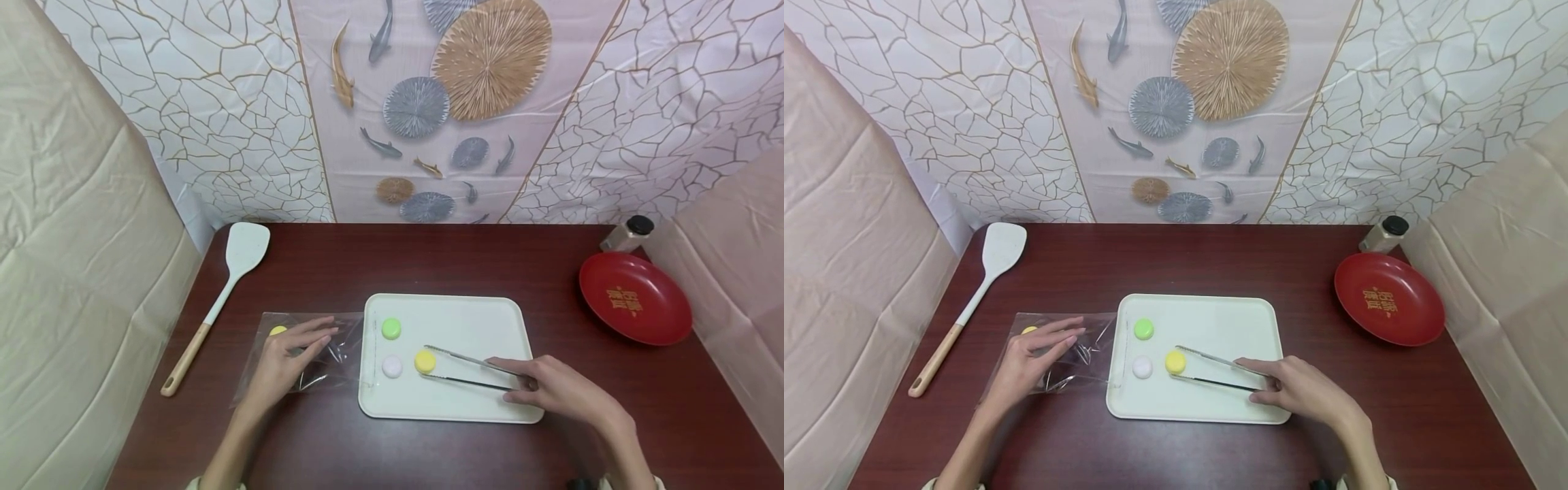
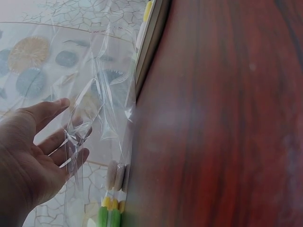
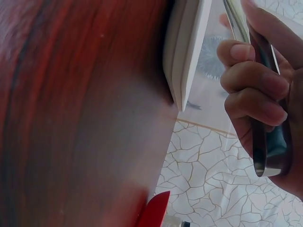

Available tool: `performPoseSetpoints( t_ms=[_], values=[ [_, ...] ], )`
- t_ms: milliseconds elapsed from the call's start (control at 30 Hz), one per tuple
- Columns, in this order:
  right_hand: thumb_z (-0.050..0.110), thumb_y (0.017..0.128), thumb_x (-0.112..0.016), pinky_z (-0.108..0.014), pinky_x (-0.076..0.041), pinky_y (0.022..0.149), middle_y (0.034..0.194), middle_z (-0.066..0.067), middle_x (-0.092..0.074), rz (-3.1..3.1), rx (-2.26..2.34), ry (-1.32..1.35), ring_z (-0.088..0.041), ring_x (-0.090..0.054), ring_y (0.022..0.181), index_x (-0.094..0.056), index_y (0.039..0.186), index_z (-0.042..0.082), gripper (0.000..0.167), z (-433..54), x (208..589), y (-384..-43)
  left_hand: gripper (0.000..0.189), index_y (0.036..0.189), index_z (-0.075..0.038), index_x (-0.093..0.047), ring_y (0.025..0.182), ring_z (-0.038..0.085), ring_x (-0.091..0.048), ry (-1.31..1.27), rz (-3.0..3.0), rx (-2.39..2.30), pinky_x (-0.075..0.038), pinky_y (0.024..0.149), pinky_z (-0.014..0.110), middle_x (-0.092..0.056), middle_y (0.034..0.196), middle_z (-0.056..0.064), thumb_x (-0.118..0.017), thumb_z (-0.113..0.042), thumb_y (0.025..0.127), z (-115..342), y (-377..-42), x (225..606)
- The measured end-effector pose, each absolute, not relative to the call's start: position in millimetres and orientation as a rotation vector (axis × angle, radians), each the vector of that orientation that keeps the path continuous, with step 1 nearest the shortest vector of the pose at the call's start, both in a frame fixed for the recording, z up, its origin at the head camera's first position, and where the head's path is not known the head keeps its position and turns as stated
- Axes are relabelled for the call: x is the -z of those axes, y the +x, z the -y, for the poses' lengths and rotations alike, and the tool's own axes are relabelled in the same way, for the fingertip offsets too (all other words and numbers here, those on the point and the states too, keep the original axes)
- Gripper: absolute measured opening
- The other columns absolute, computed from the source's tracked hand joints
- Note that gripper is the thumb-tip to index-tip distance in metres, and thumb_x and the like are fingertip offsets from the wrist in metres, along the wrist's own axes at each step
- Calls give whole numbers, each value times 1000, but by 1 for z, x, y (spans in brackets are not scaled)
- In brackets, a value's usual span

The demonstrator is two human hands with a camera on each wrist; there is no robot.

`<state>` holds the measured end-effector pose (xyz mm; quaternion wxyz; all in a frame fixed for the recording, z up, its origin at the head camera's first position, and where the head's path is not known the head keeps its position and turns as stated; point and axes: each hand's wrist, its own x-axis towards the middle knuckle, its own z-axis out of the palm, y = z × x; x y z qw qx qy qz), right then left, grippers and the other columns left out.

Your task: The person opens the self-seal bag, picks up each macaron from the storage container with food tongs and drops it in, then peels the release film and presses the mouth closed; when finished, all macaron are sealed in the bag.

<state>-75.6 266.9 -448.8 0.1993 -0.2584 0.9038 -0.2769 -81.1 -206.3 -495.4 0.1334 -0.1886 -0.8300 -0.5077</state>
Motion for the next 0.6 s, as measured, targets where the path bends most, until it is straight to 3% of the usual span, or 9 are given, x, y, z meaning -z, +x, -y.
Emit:
performPoseSetpoints(
  t_ms=[133, 433, 500, 600],
  values=[
    [32, 98, -85, -17, -29, 56, 67, 19, -27, -2519, 789, -774, 4, -23, 61, -71, 148, 15, 55, -267, 453, -77, 25, 119, -7, -86, 123, 39, -76, -550, 2405, 1471, -47, 107, 9, -80, 131, 14, -79, 4, 97, 206, -81, 496],
    [35, 102, -80, -19, -39, 61, 64, 23, -31, -2495, 816, -828, 5, -25, 61, -69, 150, 16, 53, -267, 453, -77, 29, 118, -8, -86, 123, 39, -76, -543, 2411, 1474, -47, 106, 9, -80, 130, 14, -80, 7, 95, 205, -81, 496],
    [34, 103, -80, -18, -41, 63, 65, 24, -42, -2479, 841, -851, 7, -30, 63, -69, 150, 16, 52, -264, 449, -78, 29, 118, -8, -86, 123, 38, -76, -540, 2415, 1471, -47, 106, 8, -80, 131, 13, -80, 7, 95, 205, -81, 496],
    [32, 103, -79, -17, -39, 61, 68, 23, -46, -2445, 872, -875, 6, -31, 62, -69, 150, 16, 51, -253, 442, -83, 28, 119, -8, -86, 123, 37, -76, -534, 2423, 1460, -47, 106, 8, -80, 131, 12, -80, 6, 95, 204, -81, 496]
  ],
)
